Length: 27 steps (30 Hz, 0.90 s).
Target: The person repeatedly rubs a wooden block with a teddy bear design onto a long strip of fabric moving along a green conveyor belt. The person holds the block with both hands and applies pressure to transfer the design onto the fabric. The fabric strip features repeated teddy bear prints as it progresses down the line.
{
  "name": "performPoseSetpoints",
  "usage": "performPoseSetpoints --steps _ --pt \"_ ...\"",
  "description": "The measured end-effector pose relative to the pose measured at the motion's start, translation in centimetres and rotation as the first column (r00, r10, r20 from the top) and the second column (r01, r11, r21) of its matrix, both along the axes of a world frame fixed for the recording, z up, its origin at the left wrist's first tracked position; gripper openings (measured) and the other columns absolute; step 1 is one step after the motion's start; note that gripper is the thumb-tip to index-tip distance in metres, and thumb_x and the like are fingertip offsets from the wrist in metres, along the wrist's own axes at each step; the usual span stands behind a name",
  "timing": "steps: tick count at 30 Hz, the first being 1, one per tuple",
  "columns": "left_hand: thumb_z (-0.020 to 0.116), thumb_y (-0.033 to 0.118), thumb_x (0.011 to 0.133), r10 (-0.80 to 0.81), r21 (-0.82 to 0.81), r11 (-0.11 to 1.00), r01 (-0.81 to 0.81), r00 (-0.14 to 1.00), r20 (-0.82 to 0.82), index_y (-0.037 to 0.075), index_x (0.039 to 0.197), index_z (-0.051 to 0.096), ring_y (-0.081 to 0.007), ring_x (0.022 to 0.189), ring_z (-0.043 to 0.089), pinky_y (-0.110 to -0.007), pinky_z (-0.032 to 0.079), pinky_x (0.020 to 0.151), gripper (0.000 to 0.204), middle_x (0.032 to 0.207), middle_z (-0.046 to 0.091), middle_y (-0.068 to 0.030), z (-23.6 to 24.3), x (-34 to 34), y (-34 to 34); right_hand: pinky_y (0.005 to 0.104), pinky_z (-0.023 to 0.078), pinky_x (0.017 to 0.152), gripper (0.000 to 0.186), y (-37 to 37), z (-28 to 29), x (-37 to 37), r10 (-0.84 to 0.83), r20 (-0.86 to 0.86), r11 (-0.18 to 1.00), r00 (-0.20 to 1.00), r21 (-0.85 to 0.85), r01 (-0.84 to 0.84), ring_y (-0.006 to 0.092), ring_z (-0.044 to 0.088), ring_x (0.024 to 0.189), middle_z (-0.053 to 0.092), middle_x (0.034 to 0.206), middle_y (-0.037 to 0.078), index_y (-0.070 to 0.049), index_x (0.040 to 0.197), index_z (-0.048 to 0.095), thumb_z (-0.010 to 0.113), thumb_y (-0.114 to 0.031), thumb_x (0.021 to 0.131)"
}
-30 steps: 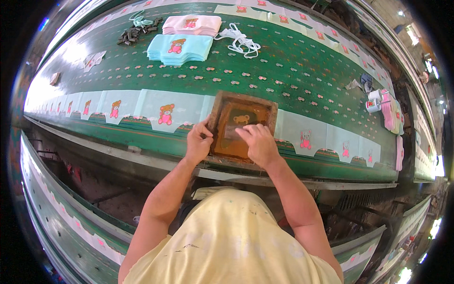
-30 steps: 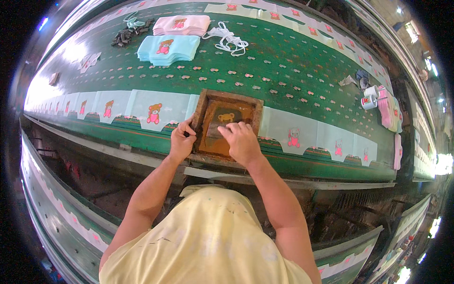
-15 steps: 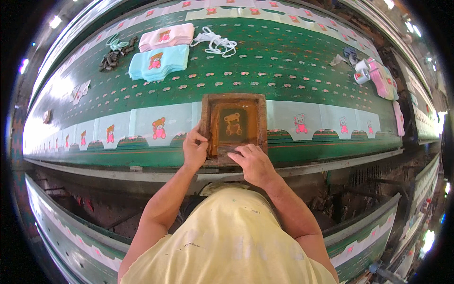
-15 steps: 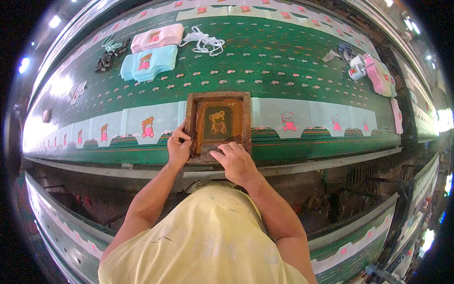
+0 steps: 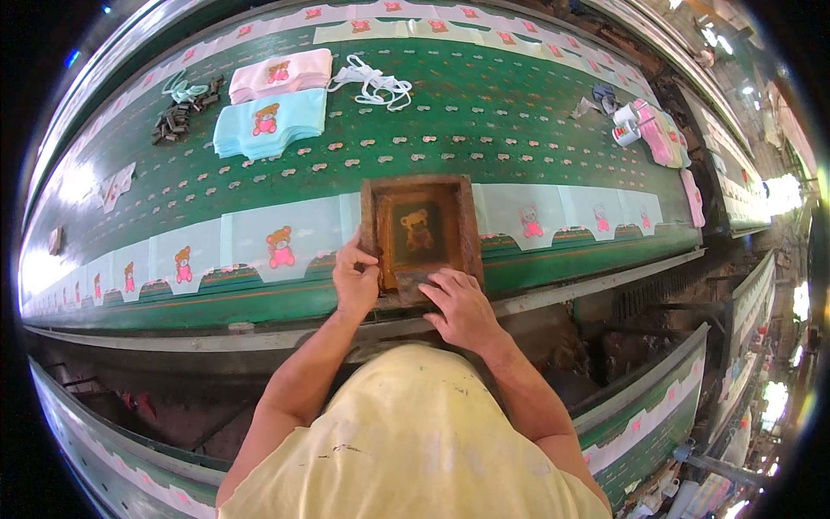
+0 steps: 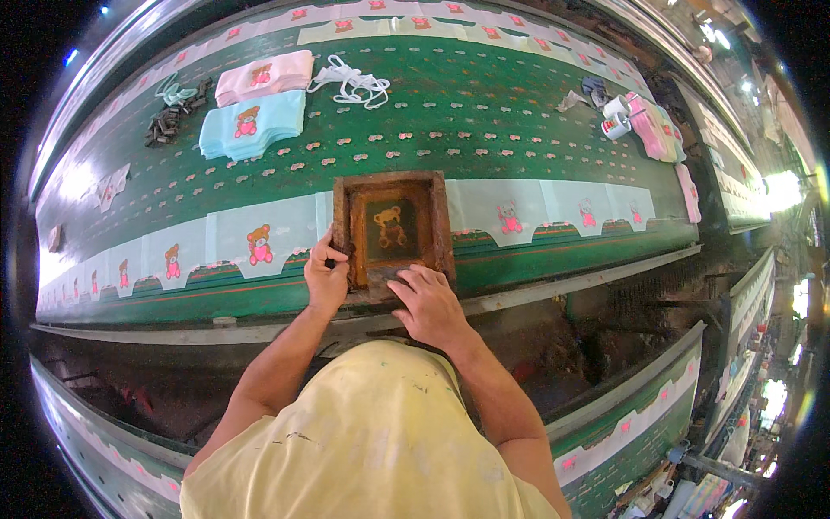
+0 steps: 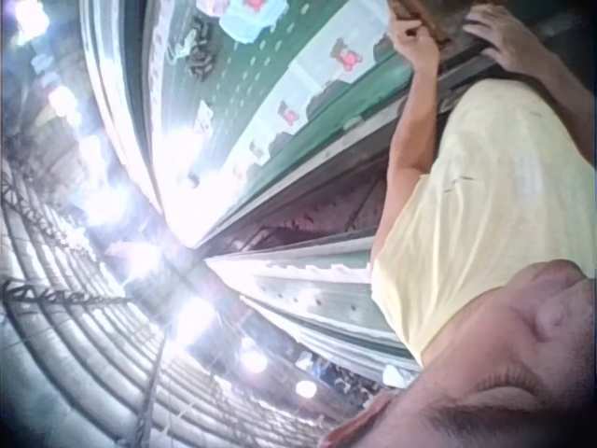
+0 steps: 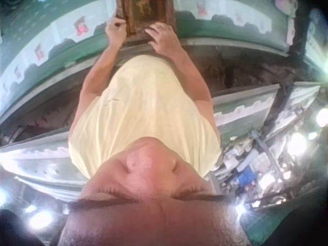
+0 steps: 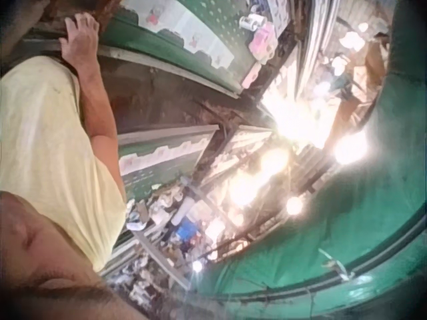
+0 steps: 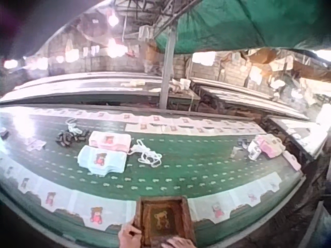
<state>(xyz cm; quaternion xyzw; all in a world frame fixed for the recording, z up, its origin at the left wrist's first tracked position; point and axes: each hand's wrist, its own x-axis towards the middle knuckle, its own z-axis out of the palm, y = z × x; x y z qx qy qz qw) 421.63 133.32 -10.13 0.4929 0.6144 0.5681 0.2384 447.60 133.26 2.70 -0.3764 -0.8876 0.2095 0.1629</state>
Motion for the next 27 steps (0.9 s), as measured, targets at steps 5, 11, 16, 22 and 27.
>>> performPoseSetpoints --steps 5,11,16,22,27 --pt "0.071 -0.015 0.078 0.000 -0.014 1.000 0.000 1.000 -0.003 0.006 0.093 0.069 -0.0391 0.135 0.068 -0.045 0.053 0.115 0.026 0.163 0.065 -0.0268 0.7 0.2 0.2 0.0520 0.050 0.119 0.039 -1.2 -1.2 1.5 -0.140 -0.194 0.983 0.971 0.088 0.159 0.0405 0.064 0.139 0.073 0.140 0.014 -0.007 0.130 0.080 0.088 -0.015 0.092" --pt "0.072 -0.017 0.078 0.016 0.034 0.999 -0.015 0.999 -0.029 0.007 0.092 0.069 -0.0421 0.144 0.065 -0.047 0.050 0.122 0.028 0.164 0.064 -0.0289 1.6 0.8 0.3 0.0504 0.054 0.115 0.032 -0.5 -2.2 4.3 -0.387 -0.289 0.910 0.876 0.036 0.414 0.0414 0.068 0.132 0.077 0.137 0.016 -0.005 0.130 0.080 0.083 -0.011 0.098" --pt "0.073 -0.017 0.078 -0.013 0.103 0.994 0.022 0.997 -0.078 0.008 0.091 0.069 -0.0425 0.148 0.063 -0.050 0.049 0.124 0.029 0.163 0.064 -0.0299 3.8 3.6 1.0 0.0488 0.055 0.113 0.032 0.2 -3.7 7.7 -0.498 -0.353 0.867 0.792 -0.173 0.468 0.0396 0.071 0.129 0.078 0.136 0.018 -0.005 0.130 0.080 0.083 -0.013 0.099" --pt "0.073 -0.017 0.078 -0.015 0.168 0.985 0.026 0.998 -0.064 0.008 0.090 0.070 -0.0423 0.148 0.064 -0.050 0.049 0.122 0.028 0.162 0.065 -0.0288 4.5 12.8 4.6 0.0491 0.051 0.119 0.032 2.1 -5.0 16.0 -0.516 -0.382 0.856 0.766 -0.214 0.470 0.0395 0.068 0.136 0.079 0.138 0.016 -0.005 0.130 0.081 0.082 -0.012 0.099" --pt "0.074 -0.016 0.079 -0.007 0.093 0.996 0.013 0.998 -0.066 0.009 0.091 0.070 -0.0411 0.147 0.064 -0.048 0.049 0.123 0.028 0.164 0.064 -0.0274 2.0 20.9 7.0 0.0499 0.049 0.122 0.032 4.8 -5.7 24.9 -0.531 -0.410 0.847 0.742 -0.249 0.469 0.0397 0.067 0.140 0.080 0.139 0.016 -0.005 0.130 0.081 0.083 -0.012 0.098"
